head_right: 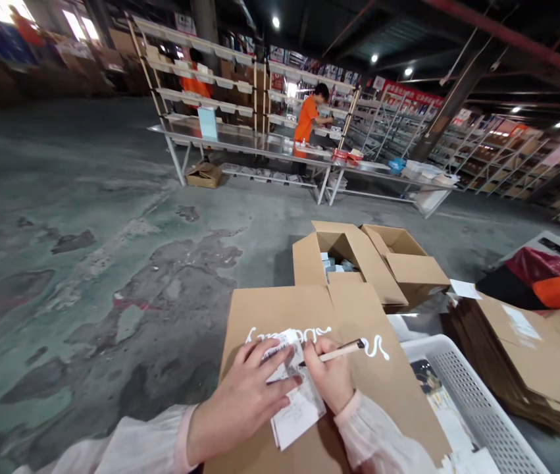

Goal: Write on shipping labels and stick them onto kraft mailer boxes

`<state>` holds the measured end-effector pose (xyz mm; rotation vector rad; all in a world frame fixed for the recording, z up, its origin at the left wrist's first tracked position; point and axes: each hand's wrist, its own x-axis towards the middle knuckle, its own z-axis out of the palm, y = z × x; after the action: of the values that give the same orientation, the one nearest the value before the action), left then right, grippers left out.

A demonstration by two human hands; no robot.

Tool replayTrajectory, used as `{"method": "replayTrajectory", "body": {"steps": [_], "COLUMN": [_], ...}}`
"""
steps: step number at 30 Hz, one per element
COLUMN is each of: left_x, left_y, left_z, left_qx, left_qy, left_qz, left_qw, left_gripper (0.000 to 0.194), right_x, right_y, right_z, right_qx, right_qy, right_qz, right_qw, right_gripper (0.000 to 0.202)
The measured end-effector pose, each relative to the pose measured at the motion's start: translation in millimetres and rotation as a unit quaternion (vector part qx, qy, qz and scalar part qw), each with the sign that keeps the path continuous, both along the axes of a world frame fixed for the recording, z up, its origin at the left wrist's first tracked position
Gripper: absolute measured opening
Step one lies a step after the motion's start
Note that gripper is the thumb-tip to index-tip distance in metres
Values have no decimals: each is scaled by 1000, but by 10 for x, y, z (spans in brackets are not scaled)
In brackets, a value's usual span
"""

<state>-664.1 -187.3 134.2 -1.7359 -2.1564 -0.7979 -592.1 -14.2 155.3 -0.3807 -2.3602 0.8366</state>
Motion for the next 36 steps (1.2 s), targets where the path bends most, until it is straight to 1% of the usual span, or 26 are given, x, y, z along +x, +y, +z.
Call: {"method": "replayTrajectory", "body": {"steps": [2,5,9,11,18,29,36], "left_x": [-1,0,4,3,-2,-8,3], "left_y": [-2,-3,-2,0,8,4,-8], "left_z": [4,2,-13,-20,-33,15,-6], "left_qx": [5,9,3,4,3,0,-3], "left_qy": [-2,-1,6,4,-10,-3,1], "left_qz": [3,3,1,2,-1,2,3], "left_qw": [1000,1000,1000,1000,1000,1000,1000], "left_gripper": [24,24,25,25,25,25,27], "right_x": [-2,11,48,57,34,38,41], "right_y": [0,12,31,32,32,87,88], "right_z": [3,7,10,9,-6,-44,-46], "right_qx": [-7,4,-12,-25,6,-2,-19], "right_qy": [-6,-4,3,-2,0,-8,-15], "right_qz": [-1,8,-35,-45,-23,-7,-3], "right_qw": [1000,1000,999,999,1000,1000,1000], "right_gripper": [43,42,44,45,43,41,41]}}
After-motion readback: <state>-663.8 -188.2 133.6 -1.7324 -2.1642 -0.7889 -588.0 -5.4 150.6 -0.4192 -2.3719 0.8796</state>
